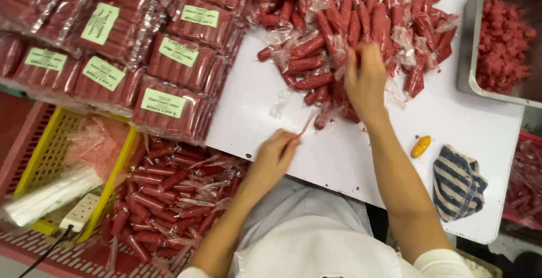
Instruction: The person fills sausage casings with ground meat from a metal tray, ties off the ends, and places the finished sausages on a white table. The person works continuously, handling the meat and casings by hand.
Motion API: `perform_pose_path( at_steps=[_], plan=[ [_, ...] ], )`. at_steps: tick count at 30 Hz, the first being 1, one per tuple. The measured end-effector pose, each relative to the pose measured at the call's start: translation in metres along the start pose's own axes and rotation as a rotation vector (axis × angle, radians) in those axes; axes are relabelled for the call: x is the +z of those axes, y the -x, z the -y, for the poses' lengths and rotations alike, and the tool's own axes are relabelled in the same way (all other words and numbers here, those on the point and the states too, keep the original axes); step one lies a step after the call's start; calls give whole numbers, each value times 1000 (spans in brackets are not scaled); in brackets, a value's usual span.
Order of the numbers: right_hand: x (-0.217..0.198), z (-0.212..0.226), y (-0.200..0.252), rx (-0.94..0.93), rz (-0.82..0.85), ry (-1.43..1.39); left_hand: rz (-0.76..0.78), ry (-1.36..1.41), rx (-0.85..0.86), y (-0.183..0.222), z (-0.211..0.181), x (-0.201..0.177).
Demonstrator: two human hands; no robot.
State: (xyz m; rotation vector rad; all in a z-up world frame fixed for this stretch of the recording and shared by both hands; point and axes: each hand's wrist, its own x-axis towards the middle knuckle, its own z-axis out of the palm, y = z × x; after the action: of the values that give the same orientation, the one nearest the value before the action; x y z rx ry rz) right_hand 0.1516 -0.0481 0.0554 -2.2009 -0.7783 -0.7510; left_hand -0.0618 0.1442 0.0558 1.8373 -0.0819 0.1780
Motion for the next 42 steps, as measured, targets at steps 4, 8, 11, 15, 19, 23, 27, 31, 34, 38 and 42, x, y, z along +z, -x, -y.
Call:
perform_pose_path(
  at_steps=[4, 8, 11, 15, 19, 23, 27, 31, 34, 38, 42],
  plan=[
    [42, -23, -34, 123, 407, 589, 235, -965, -525, 38, -28, -65],
    [16, 20, -32, 4, 535, 354, -183, -876, 59, 8, -11, -42],
    [-43, 48, -14, 38, 709, 231, -289, -482, 341, -52, -4, 14],
    [-110, 19, 26, -531, 454, 717, -83, -89, 221, -98, 8, 100],
    [-153, -23, 44, -520, 402, 783, 386, 840, -130, -99, 7, 178],
    [-176, -49, 55, -547, 278, 612, 537, 965, -283, -77, -21, 184],
    [-165, -42, 55, -540, 218, 605, 571, 926, -352, -72, -16, 158],
    [-168, 43, 28, -36, 645, 733, 532, 959, -476, -79, 7, 123],
    [-157, 72, 23, -348, 329, 917, 413, 864, -374, -88, 43, 116],
    [-107, 42, 53, -296, 618, 473, 308, 465, -165, -103, 23, 103],
    [-84, -34, 79, -600, 365, 575, 260, -244, 69, -116, 9, 113]
  ],
)
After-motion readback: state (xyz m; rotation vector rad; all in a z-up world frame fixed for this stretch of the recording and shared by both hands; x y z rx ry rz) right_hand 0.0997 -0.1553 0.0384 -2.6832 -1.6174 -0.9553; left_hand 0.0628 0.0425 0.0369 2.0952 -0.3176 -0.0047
